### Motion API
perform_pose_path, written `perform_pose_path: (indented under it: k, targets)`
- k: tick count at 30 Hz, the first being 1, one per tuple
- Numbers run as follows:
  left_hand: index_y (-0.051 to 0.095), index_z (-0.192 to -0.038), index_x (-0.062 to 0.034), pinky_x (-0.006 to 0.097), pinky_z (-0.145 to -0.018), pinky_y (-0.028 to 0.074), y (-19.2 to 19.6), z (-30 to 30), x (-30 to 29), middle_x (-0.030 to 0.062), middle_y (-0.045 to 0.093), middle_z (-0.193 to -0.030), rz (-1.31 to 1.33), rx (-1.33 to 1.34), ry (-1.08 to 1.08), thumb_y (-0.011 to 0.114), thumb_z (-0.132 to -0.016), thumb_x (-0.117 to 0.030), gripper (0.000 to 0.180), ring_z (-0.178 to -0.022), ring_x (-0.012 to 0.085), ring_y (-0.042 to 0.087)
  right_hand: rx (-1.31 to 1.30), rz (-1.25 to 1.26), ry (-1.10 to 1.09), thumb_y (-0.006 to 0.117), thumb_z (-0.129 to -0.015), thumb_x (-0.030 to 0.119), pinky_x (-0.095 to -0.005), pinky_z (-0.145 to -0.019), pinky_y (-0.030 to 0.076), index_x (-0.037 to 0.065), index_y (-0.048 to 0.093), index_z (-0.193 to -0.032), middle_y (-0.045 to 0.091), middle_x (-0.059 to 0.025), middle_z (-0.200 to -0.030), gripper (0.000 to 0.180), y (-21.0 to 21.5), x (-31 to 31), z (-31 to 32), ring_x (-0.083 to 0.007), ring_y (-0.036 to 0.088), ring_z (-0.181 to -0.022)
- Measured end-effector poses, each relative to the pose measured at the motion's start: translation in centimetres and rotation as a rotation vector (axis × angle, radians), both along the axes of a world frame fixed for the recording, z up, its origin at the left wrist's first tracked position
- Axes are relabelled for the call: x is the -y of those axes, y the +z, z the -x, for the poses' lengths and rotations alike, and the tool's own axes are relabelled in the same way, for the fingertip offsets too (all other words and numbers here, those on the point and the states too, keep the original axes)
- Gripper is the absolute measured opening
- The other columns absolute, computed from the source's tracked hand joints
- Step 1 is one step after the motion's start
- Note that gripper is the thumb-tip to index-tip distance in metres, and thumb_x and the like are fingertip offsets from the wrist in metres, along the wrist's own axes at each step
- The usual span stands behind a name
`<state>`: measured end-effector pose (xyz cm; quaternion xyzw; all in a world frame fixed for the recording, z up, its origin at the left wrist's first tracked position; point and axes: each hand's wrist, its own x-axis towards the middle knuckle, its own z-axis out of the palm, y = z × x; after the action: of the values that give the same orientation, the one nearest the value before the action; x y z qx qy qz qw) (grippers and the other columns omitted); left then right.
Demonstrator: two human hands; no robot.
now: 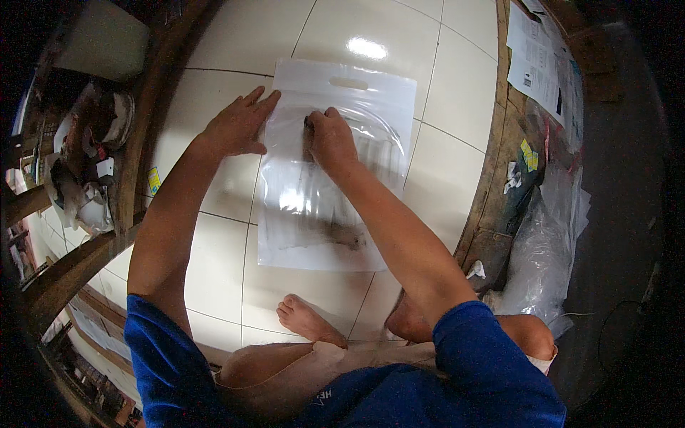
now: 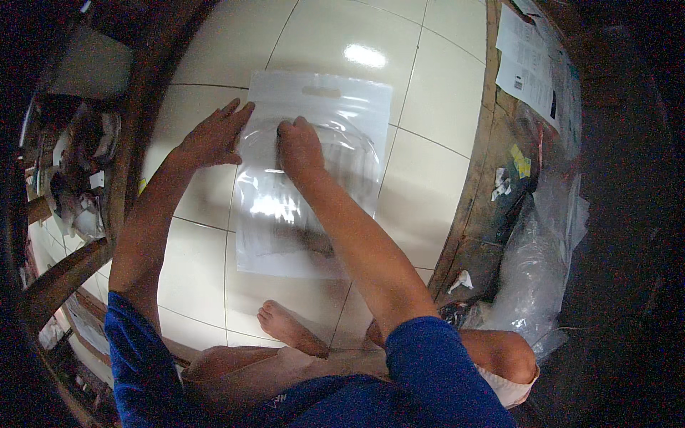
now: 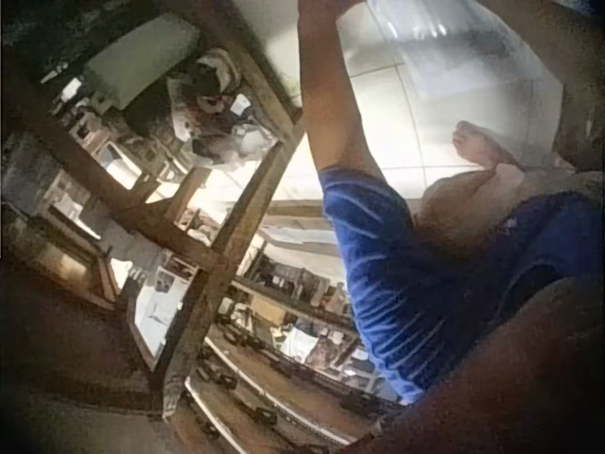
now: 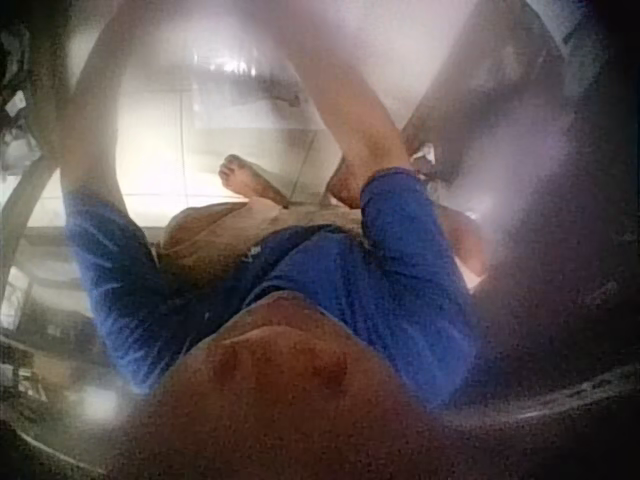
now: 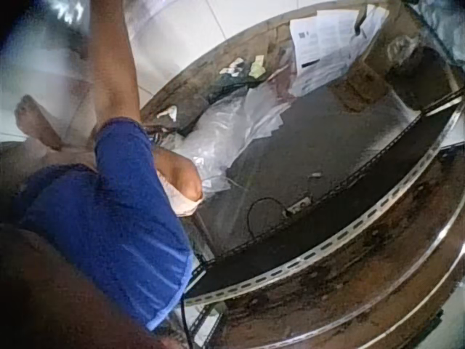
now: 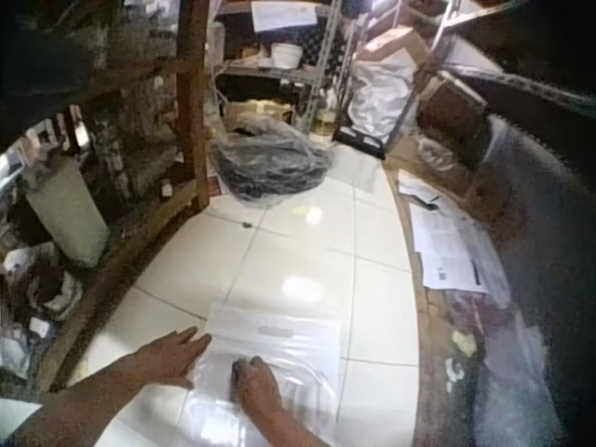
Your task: The person wipes a large white plastic sheet on the floor using a small cloth. They repeatedly rub the surface, flip the sheet, and continue wiping both sides.
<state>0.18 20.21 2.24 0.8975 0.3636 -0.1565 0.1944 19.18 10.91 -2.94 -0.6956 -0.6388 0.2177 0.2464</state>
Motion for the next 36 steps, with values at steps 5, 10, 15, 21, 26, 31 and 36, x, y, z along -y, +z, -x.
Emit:
perform_pose_path:
  k: [5, 10, 15, 21, 26, 31, 36]
  targets:
    - [0.017, -0.15, -0.007, 0.046, -0.114, 0.029, 1.6, -0.6, 0.2, 0.0126, 0.031, -0.152, 0.002, -0.059, 0.025, 0.088, -0.06, -0.022, 0.115, -0.142, 0.0303, 0.026, 0.1, -0.048, -0.155, 0.061, -0.073, 0.002, -0.0434, -0.076, 0.049, -0.002, 0.065, -0.085, 0.063, -0.0227, -0.081, 0.013, -0.8, 1.7, -6.7, -0.0361, 0.062, -0.08]
    - [0.014, -0.15, -0.006, 0.046, -0.113, 0.031, 0.0, -1.1, -0.1, 0.0157, 0.028, -0.152, -0.004, -0.046, 0.012, 0.089, -0.057, -0.021, 0.12, -0.142, 0.034, 0.024, -0.103, 0.208, -0.255, 0.063, -0.073, 0.001, -0.0422, -0.074, 0.051, -0.003, 0.067, -0.09, 0.068, -0.0224, -0.086, 0.018, 0.3, 1.6, -10.9, -0.0327, 0.066, -0.079]
    - [0.014, -0.149, -0.0049, 0.049, -0.112, 0.032, -1.3, -0.8, -0.2, 0.017, 0.027, -0.152, -0.038, -0.05, -0.034, 0.089, -0.056, -0.019, 0.121, -0.142, 0.0357, 0.023, 0.01, -0.005, -0.007, 0.058, -0.079, 0.008, -0.045, -0.079, 0.048, 0.002, 0.066, -0.085, 0.059, -0.0248, -0.088, 0.012, -0.6, -2.2, 1.8, -0.0408, 0.058, -0.085]
    - [0.014, -0.149, -0.0039, 0.049, -0.112, 0.033, 0.0, -0.8, 0.2, 0.0159, 0.027, -0.152, -0.025, -0.086, 0.037, 0.089, -0.055, -0.017, 0.121, -0.143, 0.0336, 0.021, 0.045, -0.087, -0.285, 0.062, -0.076, 0.006, -0.0491, -0.072, 0.048, 0.001, 0.064, -0.083, 0.06, -0.0221, -0.084, 0.009, -0.9, 3.1, -9.7, -0.0374, 0.06, -0.083]
    - [0.014, -0.149, -0.0052, 0.049, -0.109, 0.038, -0.4, -1.3, 0.4, 0.0153, 0.027, -0.153, -0.018, -0.1, 0.038, 0.089, -0.055, -0.015, 0.121, -0.144, 0.0321, 0.02, -0.098, -0.11, -0.279, 0.063, -0.073, 0.005, -0.0447, -0.08, 0.048, 0.002, 0.068, -0.086, 0.065, -0.0211, -0.085, 0.014, -0.6, 4.4, -8.9, -0.0366, 0.061, -0.086]
    - [0.013, -0.15, -0.0047, 0.049, -0.106, 0.041, -0.5, -2.5, 0.5, 0.0133, 0.029, -0.152, -0.015, -0.127, 0.091, 0.089, -0.054, -0.013, 0.122, -0.143, 0.0303, 0.023, 0.021, -0.008, 0.019, 0.059, -0.074, 0.002, -0.0508, -0.073, 0.05, 0.003, 0.062, -0.08, 0.06, -0.0203, -0.083, 0.007, -1.0, 3.0, 2.3, -0.0393, 0.059, -0.083]
    - [0.015, -0.149, -0.0029, 0.047, -0.105, 0.043, -0.1, -1.7, 0.9, 0.0101, 0.031, -0.152, -0.07, -0.163, 0.051, 0.087, -0.055, -0.011, 0.119, -0.143, 0.0303, 0.024, 0.068, -0.04, -0.2, 0.064, -0.076, 0.004, -0.0464, -0.073, 0.047, 0.002, 0.065, -0.082, 0.061, -0.0192, -0.08, 0.006, -0.3, 6.6, -4.7, -0.0371, 0.058, -0.082]
